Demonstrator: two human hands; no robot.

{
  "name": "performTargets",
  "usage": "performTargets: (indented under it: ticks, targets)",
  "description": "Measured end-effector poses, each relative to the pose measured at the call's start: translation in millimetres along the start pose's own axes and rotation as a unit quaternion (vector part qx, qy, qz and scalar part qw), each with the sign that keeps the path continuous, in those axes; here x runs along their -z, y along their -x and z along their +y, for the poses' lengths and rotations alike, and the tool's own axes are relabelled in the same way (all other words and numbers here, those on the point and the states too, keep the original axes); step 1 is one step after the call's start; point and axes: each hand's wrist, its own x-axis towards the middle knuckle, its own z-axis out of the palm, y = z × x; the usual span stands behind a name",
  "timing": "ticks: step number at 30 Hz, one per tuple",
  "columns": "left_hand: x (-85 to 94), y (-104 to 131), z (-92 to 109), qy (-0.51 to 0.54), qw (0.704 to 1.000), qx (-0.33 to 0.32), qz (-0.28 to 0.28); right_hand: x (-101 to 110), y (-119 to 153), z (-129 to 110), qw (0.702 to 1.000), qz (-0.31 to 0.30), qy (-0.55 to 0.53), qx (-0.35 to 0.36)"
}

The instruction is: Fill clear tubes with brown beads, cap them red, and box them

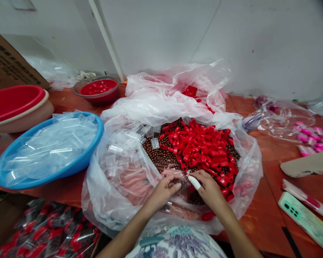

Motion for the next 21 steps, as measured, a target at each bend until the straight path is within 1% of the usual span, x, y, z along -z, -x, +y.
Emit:
performTargets:
  ticks: [3,5,8,11,12,14,15,17,19,21]
  targets:
    - [4.9,3.5,0.2,0.006,1.000,0.001,-0.004,-5.0,-16.8,-3.8,0.997,0.034,0.065,0.024]
    - [7.8,4.7,-0.4,0.014,1.000,0.003,0.003,-12.7,-30.3,-7.4,0.994,0.057,0.084,0.034]
    - [11.7,5.8,-2.4,0.035,0.999,0.006,0.023,-24.5,-44.6,-10.7,0.994,0.071,0.074,0.040]
    - [14.7,6.8,-4.9,0.049,0.998,0.009,0.038,-28.9,-44.8,-11.2,0.995,0.076,0.047,0.037]
    - [15.1,7.0,-5.4,0.050,0.998,0.010,0.041,-28.1,-41.7,-11.3,0.996,0.079,0.015,0.027]
    - [14.5,6.7,-5.3,0.056,0.998,0.009,0.039,-23.7,-32.9,-11.9,0.991,0.072,-0.108,-0.014]
    - [13.3,6.2,-4.5,0.059,0.998,0.007,0.035,-20.5,-27.9,-12.5,0.979,0.063,-0.187,-0.042]
    - [9.6,4.7,-1.7,0.058,0.998,0.004,0.024,-13.8,-18.2,-13.2,0.941,0.042,-0.322,-0.095]
    - [5.5,2.8,2.1,0.056,0.998,0.001,0.013,-7.9,-10.2,-12.5,0.915,0.029,-0.383,-0.125]
    - [2.6,1.3,5.8,0.054,0.998,-0.011,0.004,-4.0,-4.2,-10.1,0.900,0.026,-0.412,-0.140]
